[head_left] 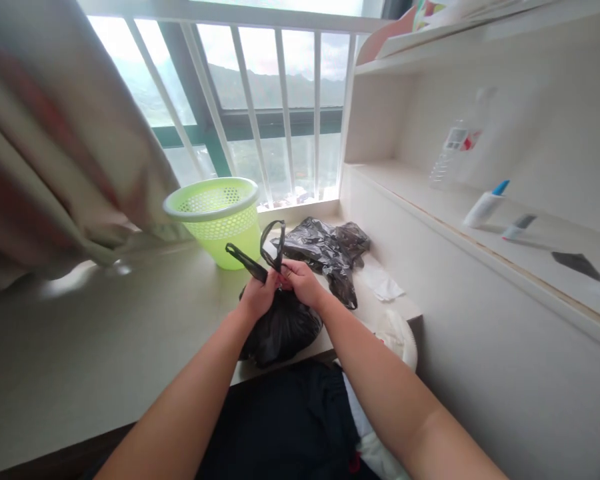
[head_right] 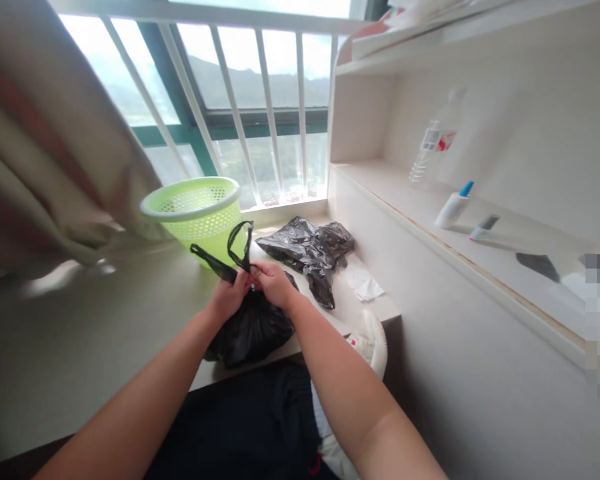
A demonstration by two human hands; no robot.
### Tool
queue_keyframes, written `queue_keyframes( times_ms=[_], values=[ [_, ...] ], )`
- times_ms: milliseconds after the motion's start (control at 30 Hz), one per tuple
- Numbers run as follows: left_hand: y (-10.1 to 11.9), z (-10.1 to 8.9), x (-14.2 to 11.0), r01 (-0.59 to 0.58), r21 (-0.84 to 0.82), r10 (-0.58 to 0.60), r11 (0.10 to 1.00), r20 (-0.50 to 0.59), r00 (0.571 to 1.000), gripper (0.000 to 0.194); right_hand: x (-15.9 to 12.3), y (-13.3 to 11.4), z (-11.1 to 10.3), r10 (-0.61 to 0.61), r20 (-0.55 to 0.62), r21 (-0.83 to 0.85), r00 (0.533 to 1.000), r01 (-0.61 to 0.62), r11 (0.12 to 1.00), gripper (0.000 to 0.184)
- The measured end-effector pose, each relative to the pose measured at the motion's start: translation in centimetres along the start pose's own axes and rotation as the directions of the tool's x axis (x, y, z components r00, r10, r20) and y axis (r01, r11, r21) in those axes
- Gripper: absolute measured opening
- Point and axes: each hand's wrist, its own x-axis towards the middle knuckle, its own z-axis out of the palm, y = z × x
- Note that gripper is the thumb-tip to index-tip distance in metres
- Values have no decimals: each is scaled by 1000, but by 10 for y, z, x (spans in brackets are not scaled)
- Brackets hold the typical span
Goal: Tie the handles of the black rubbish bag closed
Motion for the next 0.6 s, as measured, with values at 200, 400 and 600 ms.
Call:
queue_keyframes(
  times_ms=[200, 400, 600],
  values=[
    [-15, 7, -11, 5, -89, -7, 996, -19, 1000, 60, -3, 1, 3, 30, 13, 9, 999, -30, 1000, 47],
    [-16, 8, -14, -17, -122, 19, 992, 20, 1000, 61, -4, 0, 4, 56, 33, 34, 998, -57, 998, 53],
    [-14, 8, -15, -23, -139, 26, 990, 21, 999, 61, -5, -3, 4, 54, 32, 9, 998, -54, 998, 53]
  ],
)
